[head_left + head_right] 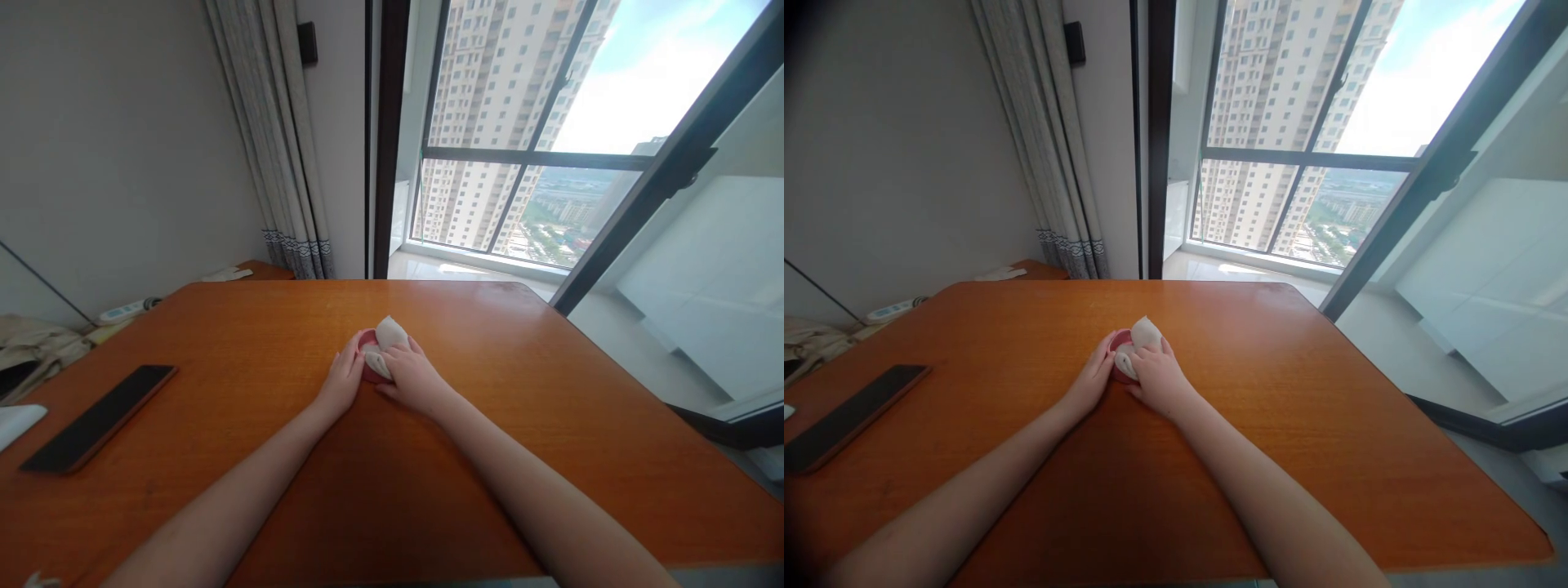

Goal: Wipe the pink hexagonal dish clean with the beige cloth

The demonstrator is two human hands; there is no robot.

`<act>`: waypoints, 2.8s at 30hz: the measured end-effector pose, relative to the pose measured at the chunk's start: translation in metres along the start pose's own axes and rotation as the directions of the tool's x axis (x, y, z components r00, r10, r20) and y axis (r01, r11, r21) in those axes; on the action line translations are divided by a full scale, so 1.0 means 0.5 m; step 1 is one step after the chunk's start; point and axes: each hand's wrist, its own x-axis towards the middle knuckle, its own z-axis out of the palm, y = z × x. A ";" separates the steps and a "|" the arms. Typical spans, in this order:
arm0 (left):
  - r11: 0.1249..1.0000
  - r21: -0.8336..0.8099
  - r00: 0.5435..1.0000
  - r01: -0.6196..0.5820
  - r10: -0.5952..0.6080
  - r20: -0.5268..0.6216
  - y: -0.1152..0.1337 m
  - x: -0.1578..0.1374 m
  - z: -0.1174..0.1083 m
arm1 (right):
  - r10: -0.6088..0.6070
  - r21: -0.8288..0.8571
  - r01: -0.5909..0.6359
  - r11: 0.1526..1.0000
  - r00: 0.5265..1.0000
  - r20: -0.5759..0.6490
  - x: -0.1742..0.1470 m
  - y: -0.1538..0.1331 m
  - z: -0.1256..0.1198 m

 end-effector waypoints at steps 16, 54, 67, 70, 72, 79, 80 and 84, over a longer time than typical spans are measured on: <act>0.801 -0.596 0.954 0.063 -0.222 -0.199 0.064 -0.006 0.001 | -0.240 -0.216 0.164 0.963 0.886 -0.397 0.008 -0.032 0.062; 0.989 -0.145 0.993 0.036 -0.052 -0.108 0.069 0.006 -0.071 | -0.368 -0.226 0.332 0.916 0.920 -0.136 0.012 0.027 0.045; 0.998 -0.041 0.999 -0.055 0.054 -0.007 0.062 0.014 -0.097 | -0.415 -0.219 0.373 0.902 0.889 -0.193 0.012 0.017 0.049; 0.997 -0.033 0.997 -0.065 0.063 -0.050 0.076 0.000 -0.086 | -0.450 -0.282 0.385 0.879 0.865 -0.223 0.014 0.027 0.050; 0.993 -0.086 0.984 -0.084 0.069 -0.162 0.089 -0.018 -0.062 | -0.444 -0.290 0.368 0.883 0.855 -0.268 0.010 0.024 0.054; 0.990 -0.078 0.981 -0.116 0.102 -0.166 0.092 -0.016 -0.065 | -0.433 -0.211 0.387 0.898 0.863 -0.260 0.007 0.015 0.044; 0.992 -0.035 0.987 -0.119 0.115 -0.111 0.086 -0.008 -0.077 | -0.455 -0.211 0.413 0.886 0.861 -0.226 0.009 0.020 0.043; 0.991 0.067 0.993 -0.114 0.112 0.036 0.070 0.001 -0.096 | -0.482 -0.236 0.440 0.866 0.861 -0.161 0.015 0.039 0.051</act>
